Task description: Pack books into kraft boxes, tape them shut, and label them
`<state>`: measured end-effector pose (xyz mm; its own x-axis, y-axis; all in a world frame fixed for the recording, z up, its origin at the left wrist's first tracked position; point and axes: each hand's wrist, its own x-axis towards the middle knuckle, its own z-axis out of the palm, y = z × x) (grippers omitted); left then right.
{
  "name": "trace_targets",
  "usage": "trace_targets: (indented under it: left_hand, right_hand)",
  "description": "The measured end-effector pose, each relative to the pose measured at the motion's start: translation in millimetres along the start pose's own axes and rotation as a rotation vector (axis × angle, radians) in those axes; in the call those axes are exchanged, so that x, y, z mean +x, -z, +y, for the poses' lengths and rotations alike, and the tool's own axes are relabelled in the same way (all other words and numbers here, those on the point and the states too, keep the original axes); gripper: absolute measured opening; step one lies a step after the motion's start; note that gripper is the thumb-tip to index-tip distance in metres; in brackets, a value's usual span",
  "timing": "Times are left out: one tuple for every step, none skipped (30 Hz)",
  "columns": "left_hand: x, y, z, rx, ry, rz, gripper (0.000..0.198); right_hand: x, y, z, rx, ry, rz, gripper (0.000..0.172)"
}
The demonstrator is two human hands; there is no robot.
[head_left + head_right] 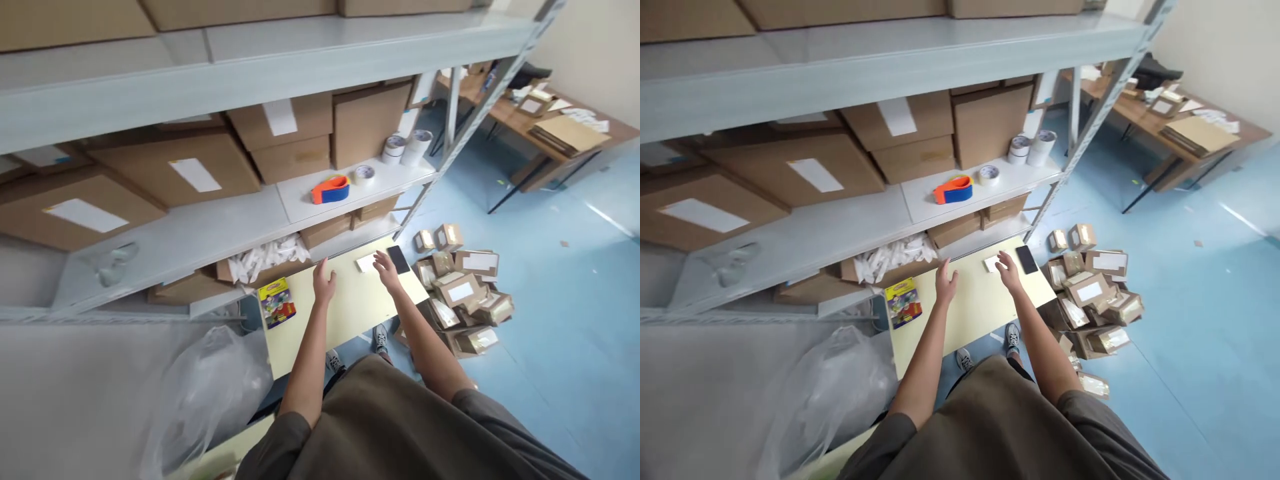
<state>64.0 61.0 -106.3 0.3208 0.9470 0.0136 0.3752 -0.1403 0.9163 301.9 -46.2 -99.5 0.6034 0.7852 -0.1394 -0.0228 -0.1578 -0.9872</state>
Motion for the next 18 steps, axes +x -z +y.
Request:
trace_targets:
  left_hand:
    - [3.9, -21.0, 8.3, -0.001, -0.013, -0.026, 0.065]
    - [7.5, -42.4, 16.4, -0.003, -0.027, -0.048, 0.065]
    - [10.9, -63.7, 24.0, -0.005, -0.040, -0.065, 0.064]
    - [14.3, -84.7, 31.1, -0.005, -0.048, -0.075, 0.064]
    - [17.7, -105.0, 37.5, -0.003, -0.053, -0.083, 0.063]
    - [21.1, -124.3, 42.9, 0.001, -0.054, -0.090, 0.063]
    - [24.4, -142.5, 47.3, 0.009, -0.052, -0.099, 0.063]
    - [27.5, -159.3, 50.4, 0.017, -0.050, -0.112, 0.063]
    - [30.1, -174.6, 52.0, 0.025, -0.047, -0.125, 0.063]
    - [32.2, -188.5, 52.1, 0.033, -0.041, -0.135, 0.063]
    - [33.7, -200.8, 50.5, 0.040, -0.034, -0.139, 0.063]
    - [34.3, -211.8, 47.3, 0.049, -0.024, -0.137, 0.062]
    - [34.3, -221.3, 42.6, 0.059, -0.014, -0.133, 0.062]
    - [33.6, -229.4, 36.6, 0.069, -0.004, -0.126, 0.061]
    - [32.4, -236.2, 29.6, 0.077, 0.005, -0.118, 0.061]
    - [30.7, -241.7, 22.0, 0.082, 0.013, -0.114, 0.061]
    - [28.8, -246.0, 14.1, 0.086, 0.021, -0.109, 0.062]
    - [26.7, -249.2, 6.4, 0.089, 0.028, -0.104, 0.062]
  right_hand:
    - [5.8, 22.4, 3.0, 0.005, 0.007, 0.034, 0.066]
    - [11.9, 44.4, 6.6, 0.004, 0.009, 0.063, 0.067]
    - [18.3, 65.9, 10.9, -0.006, 0.005, 0.084, 0.067]
    - [25.1, 86.8, 15.6, -0.023, -0.006, 0.101, 0.066]
    - [32.4, 106.9, 20.8, -0.048, -0.022, 0.115, 0.065]
    - [40.4, 126.0, 26.5, -0.081, -0.039, 0.128, 0.064]
    - [49.1, 143.8, 32.7, -0.117, -0.054, 0.141, 0.064]
    - [58.7, 160.1, 39.4, -0.155, -0.065, 0.154, 0.064]
    - [69.1, 174.4, 46.9, -0.191, -0.073, 0.166, 0.065]
    - [80.2, 186.4, 55.1, -0.224, -0.080, 0.176, 0.066]
    - [91.7, 196.0, 64.2, -0.256, -0.085, 0.185, 0.067]
    - [103.4, 202.8, 74.2, -0.286, -0.090, 0.192, 0.068]
    - [114.9, 207.0, 85.0, -0.314, -0.095, 0.195, 0.069]
    - [125.6, 208.6, 96.7, -0.338, -0.100, 0.198, 0.069]
    - [135.2, 208.1, 108.9, -0.356, -0.106, 0.197, 0.069]
    - [143.5, 206.0, 121.5, -0.367, -0.114, 0.191, 0.070]
    - [150.2, 202.7, 134.0, -0.373, -0.127, 0.180, 0.070]
    - [155.3, 198.9, 146.3, -0.375, -0.145, 0.165, 0.069]
